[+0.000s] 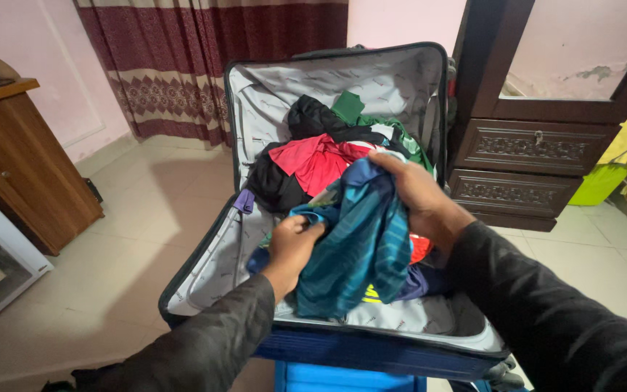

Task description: The person folds various colorful clothes and places them into an open suitcase. The person handles shirts and other garments one by one, folding them and arranging them inside the suitcase.

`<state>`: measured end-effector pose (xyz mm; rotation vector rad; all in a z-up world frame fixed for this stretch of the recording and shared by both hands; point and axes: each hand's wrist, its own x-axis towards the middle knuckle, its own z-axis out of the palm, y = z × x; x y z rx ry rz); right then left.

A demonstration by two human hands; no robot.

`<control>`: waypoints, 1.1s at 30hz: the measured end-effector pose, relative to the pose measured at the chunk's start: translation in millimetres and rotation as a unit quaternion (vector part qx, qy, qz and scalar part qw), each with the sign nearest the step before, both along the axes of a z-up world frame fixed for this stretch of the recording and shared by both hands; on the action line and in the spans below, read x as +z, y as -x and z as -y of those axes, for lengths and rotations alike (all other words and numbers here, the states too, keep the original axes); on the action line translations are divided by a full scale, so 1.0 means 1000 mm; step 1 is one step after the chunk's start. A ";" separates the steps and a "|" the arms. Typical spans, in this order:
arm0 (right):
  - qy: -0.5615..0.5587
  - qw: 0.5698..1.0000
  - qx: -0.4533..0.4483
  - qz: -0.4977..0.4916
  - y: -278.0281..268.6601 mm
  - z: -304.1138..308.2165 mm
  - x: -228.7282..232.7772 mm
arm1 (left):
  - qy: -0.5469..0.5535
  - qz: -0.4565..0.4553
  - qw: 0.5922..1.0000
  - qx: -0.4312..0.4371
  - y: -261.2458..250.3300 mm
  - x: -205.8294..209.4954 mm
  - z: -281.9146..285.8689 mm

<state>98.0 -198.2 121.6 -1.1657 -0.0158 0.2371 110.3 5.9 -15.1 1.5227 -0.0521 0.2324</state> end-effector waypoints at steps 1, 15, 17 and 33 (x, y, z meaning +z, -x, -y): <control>0.006 1.000 0.011 0.016 0.000 0.002 0.006 | 0.008 -0.040 0.999 0.007 -0.002 0.004 -0.004; 0.246 0.951 -0.160 0.096 -0.024 0.066 0.015 | -0.078 0.125 0.969 0.197 -0.050 0.073 -0.085; 0.219 0.956 -0.133 0.144 -0.022 0.054 0.016 | -0.071 0.125 0.985 0.092 -0.041 0.082 -0.078; 0.654 0.733 -0.040 0.182 -0.134 0.088 -0.187 | 0.044 0.271 0.922 0.273 -0.057 0.065 -0.120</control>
